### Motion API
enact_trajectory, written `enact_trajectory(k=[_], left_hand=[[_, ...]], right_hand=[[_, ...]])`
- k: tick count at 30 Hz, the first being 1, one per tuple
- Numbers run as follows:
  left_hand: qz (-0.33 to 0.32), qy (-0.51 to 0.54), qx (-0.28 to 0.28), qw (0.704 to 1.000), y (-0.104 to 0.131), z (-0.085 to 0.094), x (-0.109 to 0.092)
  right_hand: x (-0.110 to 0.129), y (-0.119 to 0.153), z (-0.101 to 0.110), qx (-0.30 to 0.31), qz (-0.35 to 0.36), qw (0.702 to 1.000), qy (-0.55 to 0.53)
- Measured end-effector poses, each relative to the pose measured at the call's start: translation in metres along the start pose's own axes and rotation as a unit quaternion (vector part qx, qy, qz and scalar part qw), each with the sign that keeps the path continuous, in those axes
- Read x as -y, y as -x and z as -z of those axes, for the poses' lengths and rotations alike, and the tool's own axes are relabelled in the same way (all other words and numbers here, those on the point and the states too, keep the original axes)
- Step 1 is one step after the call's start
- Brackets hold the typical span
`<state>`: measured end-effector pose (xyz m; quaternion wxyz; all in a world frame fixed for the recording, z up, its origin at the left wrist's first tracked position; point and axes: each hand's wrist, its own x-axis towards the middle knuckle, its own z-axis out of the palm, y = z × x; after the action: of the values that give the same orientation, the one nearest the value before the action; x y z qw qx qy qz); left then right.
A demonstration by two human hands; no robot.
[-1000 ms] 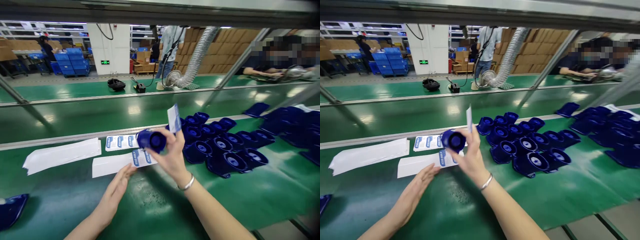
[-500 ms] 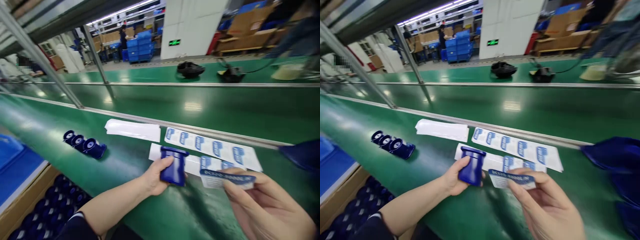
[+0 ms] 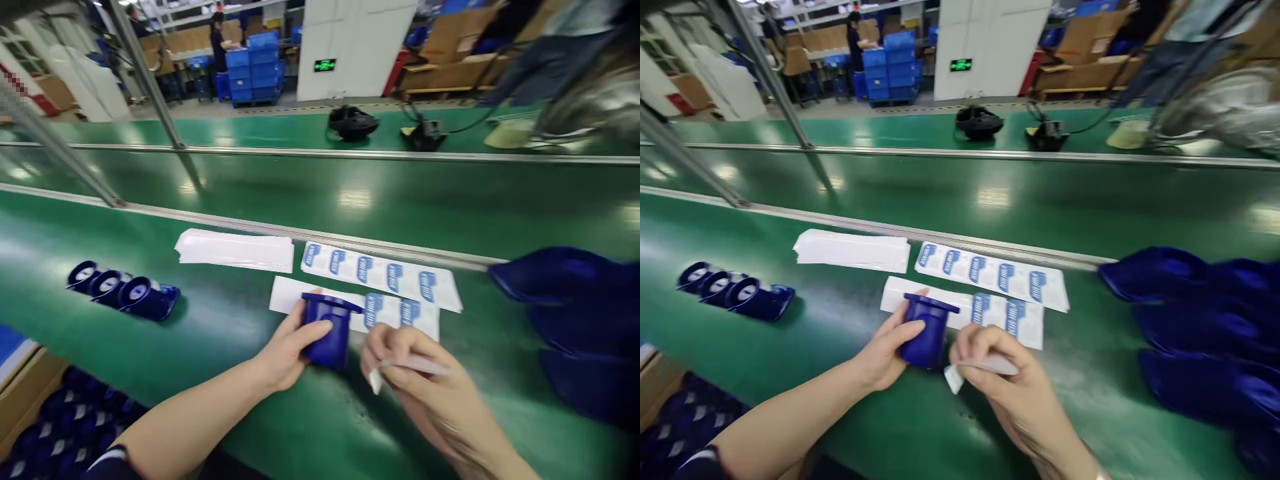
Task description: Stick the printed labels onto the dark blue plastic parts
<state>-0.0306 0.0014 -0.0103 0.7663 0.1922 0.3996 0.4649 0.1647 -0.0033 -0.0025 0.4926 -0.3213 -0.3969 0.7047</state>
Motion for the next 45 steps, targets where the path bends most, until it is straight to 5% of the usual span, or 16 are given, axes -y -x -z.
enact_trajectory(k=[30, 45], left_hand=[[-0.089, -0.184, 0.069, 0.977, 0.001, 0.01, 0.0], [-0.056, -0.157, 0.097, 0.981, 0.002, 0.008, -0.004]], right_hand=[[-0.01, 0.001, -0.007, -0.045, -0.089, 0.994, -0.043], [-0.011, 0.001, -0.012, -0.081, -0.105, 0.99, -0.046]])
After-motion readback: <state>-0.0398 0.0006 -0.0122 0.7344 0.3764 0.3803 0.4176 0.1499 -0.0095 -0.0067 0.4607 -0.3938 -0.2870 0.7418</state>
